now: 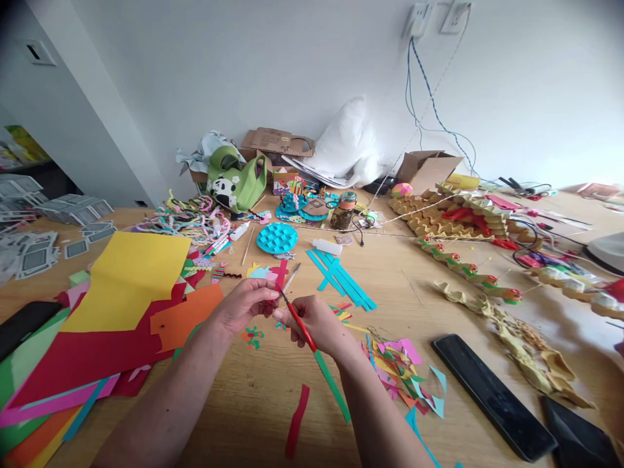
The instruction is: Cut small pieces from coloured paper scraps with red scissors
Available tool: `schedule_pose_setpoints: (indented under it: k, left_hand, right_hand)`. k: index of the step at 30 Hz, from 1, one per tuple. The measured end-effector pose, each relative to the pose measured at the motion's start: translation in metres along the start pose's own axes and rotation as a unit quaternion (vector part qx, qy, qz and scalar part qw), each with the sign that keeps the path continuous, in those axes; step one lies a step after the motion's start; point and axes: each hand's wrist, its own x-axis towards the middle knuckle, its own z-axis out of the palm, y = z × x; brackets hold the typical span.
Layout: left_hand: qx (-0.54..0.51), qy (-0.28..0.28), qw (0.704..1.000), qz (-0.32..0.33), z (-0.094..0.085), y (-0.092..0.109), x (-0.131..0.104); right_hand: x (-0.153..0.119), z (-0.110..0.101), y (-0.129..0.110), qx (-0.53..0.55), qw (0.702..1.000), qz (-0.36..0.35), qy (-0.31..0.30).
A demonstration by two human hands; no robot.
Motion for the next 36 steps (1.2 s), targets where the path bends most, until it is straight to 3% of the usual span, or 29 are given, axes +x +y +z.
schedule_pose_setpoints:
  k: [4,5,6,8,10,11,13,14,16,18,21,24,27,36]
  left_hand:
    - [-0.021,0.018,1.0,0.0,-0.003,0.004,0.007]
    - [-0.049,0.053,0.997,0.019,-0.012,0.007,0.009]
    - [-0.099,0.143,0.982,0.069,-0.024,0.012,0.008]
    - [-0.219,0.37,0.885,0.176,-0.06,0.025,0.002]
    - [-0.308,0.503,0.773,0.235,-0.098,0.041,-0.011]
    - [-0.345,0.535,0.732,0.243,-0.113,0.049,-0.017]
    - [-0.378,0.536,0.706,0.268,-0.127,0.061,-0.027]
    - [-0.38,0.513,0.718,0.278,-0.124,0.064,-0.028]
    - [-0.362,0.415,0.792,0.264,-0.103,0.063,-0.023]
    - [-0.313,0.281,0.886,0.195,-0.071,0.055,-0.012]
    - [-0.208,0.158,0.961,0.095,-0.028,0.036,0.003]
    - [-0.108,0.068,0.989,0.075,-0.004,0.018,0.006]
    - [-0.063,0.03,0.996,0.062,0.005,0.007,0.004]
    - [-0.05,0.096,0.991,0.083,0.016,0.001,0.007]
  right_hand:
    - [0.0,-0.002,0.0,0.016,1.0,0.001,0.011]
    - [-0.001,-0.003,-0.001,0.016,1.0,0.001,0.016]
    - [-0.002,-0.004,-0.002,0.014,1.0,0.001,0.021]
    - [-0.004,-0.006,-0.005,0.011,0.999,0.003,0.03]
    - [-0.005,-0.006,-0.007,0.012,0.999,0.005,0.035]
    - [-0.005,-0.006,-0.007,0.014,0.999,0.004,0.037]
    - [-0.003,-0.004,-0.006,0.022,0.999,0.001,0.04]
    - [-0.002,-0.003,-0.005,0.027,0.999,-0.001,0.043]
    - [-0.001,0.0,-0.004,0.037,0.998,-0.008,0.05]
    - [0.001,0.002,-0.003,0.044,0.997,-0.012,0.056]
    - [0.002,0.003,-0.002,0.041,0.997,-0.015,0.065]
    - [0.003,0.004,0.0,0.038,0.996,-0.019,0.075]
    - [0.005,0.005,0.002,0.018,0.996,-0.024,0.089]
    - [0.004,0.009,-0.001,-0.007,0.995,-0.016,0.094]
